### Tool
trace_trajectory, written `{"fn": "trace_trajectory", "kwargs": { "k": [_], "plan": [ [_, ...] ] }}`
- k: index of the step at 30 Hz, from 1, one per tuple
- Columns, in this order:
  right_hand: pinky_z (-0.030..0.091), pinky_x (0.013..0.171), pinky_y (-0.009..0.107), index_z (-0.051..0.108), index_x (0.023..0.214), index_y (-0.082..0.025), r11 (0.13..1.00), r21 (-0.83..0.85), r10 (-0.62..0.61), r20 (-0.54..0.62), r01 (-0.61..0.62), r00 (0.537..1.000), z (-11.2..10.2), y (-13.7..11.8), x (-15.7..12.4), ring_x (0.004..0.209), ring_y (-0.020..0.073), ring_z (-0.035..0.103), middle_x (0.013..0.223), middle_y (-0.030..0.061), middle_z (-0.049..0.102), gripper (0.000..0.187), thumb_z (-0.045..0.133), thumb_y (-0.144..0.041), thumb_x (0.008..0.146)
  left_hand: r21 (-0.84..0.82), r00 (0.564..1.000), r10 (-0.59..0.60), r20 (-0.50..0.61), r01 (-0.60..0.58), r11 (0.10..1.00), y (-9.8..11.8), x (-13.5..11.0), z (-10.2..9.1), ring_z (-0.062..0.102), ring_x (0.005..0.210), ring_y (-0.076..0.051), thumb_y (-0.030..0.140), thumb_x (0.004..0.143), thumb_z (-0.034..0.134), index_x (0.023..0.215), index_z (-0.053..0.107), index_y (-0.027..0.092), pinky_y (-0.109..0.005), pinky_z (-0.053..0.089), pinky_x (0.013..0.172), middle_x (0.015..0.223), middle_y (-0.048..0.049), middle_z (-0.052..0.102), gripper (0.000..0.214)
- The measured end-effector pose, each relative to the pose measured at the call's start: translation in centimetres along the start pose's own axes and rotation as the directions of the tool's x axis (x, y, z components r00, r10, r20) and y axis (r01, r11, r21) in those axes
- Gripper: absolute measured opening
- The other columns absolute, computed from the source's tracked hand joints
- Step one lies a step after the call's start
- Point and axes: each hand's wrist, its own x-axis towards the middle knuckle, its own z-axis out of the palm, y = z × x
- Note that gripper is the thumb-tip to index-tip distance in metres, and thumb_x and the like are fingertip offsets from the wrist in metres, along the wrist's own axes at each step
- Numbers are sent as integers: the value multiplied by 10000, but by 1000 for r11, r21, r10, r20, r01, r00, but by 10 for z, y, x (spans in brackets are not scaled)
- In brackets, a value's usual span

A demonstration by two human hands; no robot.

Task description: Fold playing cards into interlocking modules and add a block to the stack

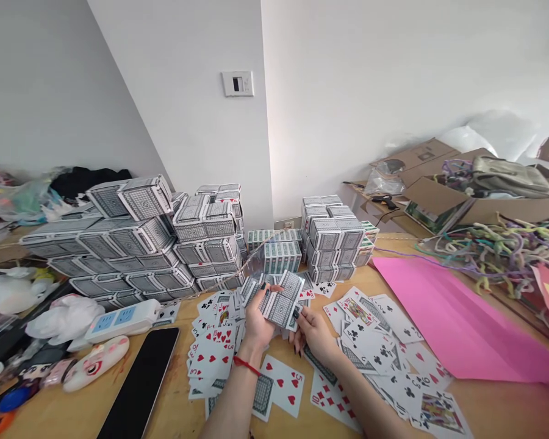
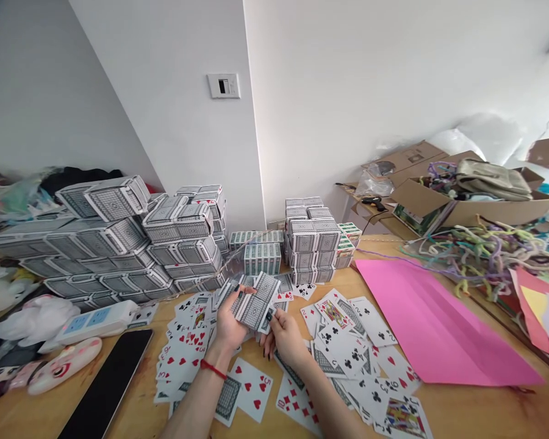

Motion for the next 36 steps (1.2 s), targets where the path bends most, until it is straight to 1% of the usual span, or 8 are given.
{"fn": "trace_trajectory", "kwargs": {
  "k": [8, 13, 16, 21, 24, 27, 32, 36],
  "plan": [
    [343, 288, 164, 394, 682, -201, 1000, 19, -24, 21, 23, 999, -1, 1, 2, 289, 76, 476, 477, -46, 563, 352, 431, -532, 795, -46, 1000, 3, 15, -2, 999, -2, 0, -3, 595, 636, -170, 280, 756, 547, 722, 641, 138, -281, 451, 582, 733, -48, 663, 174],
    [346, 307, 180, 407, 700, -203, 998, -28, -56, -5, 55, 998, -1, -3, 1, 294, 70, 458, 518, -44, 579, 365, 413, -556, 792, -127, 999, -7, 33, 11, 992, 1, -1, 0, 585, 976, -222, 248, 763, 530, 951, 634, 166, -335, 459, 798, 1072, -76, 643, 231],
    [309, 307, 177, 407, 678, -203, 994, -56, -99, -79, 95, 992, -4, -2, 3, 276, 54, 406, 494, -55, 550, 372, 410, -557, 794, 55, 1000, -8, -6, 8, 998, 0, 1, -3, 562, 1036, -229, 225, 727, 586, 1045, 605, 197, -343, 448, 846, 1141, -68, 615, 320],
    [286, 298, 192, 416, 660, -209, 987, -107, -143, -231, 120, 962, -11, 4, 6, 272, 68, 364, 434, -64, 488, 379, 412, -567, 787, 372, 994, 30, -100, 9, 928, -8, 7, -12, 618, 914, -258, 235, 628, 693, 1004, 626, 160, -381, 477, 799, 964, -92, 681, 389],
    [450, 439, 256, 539, 797, -187, 954, -252, -257, -412, 162, 874, -13, 6, 4, 453, 133, 536, 622, 24, 614, 346, 439, -519, 792, 558, 960, 259, -105, -159, 814, -12, 10, -14, 568, 1020, -258, 279, 644, 681, 965, 649, 182, -380, 409, 908, 998, -86, 672, 337],
    [482, 794, 377, 593, 1031, -170, 895, -395, -389, -465, 207, 795, -10, 7, 0, 884, 237, 606, 1010, 121, 646, 373, 489, -434, 788, 691, 902, 432, 15, -321, 647, -16, 10, -13, 485, 1135, -246, 286, 663, 662, 887, 678, 208, -342, 303, 1007, 1049, -67, 657, 237],
    [401, 951, 439, 416, 1300, -163, 946, -170, -322, -422, 275, 847, 9, 15, -1, 1146, 274, 487, 1290, 127, 487, 575, 528, -383, 781, 743, 914, 392, 104, -334, 581, -28, 8, -14, 526, 1080, -245, 294, 685, 636, 833, 684, 214, -352, 311, 996, 1008, -57, 672, 175],
    [381, 980, 410, 406, 1306, -177, 950, 32, -265, -438, 309, 859, 14, 14, 3, 1203, 257, 432, 1323, 108, 449, 629, 574, -411, 747, 768, 921, 366, 133, -329, 550, -34, 8, -16, 538, 1064, -237, 300, 712, 611, 961, 656, 216, -356, 337, 973, 1089, -58, 642, 267]
  ]
}}
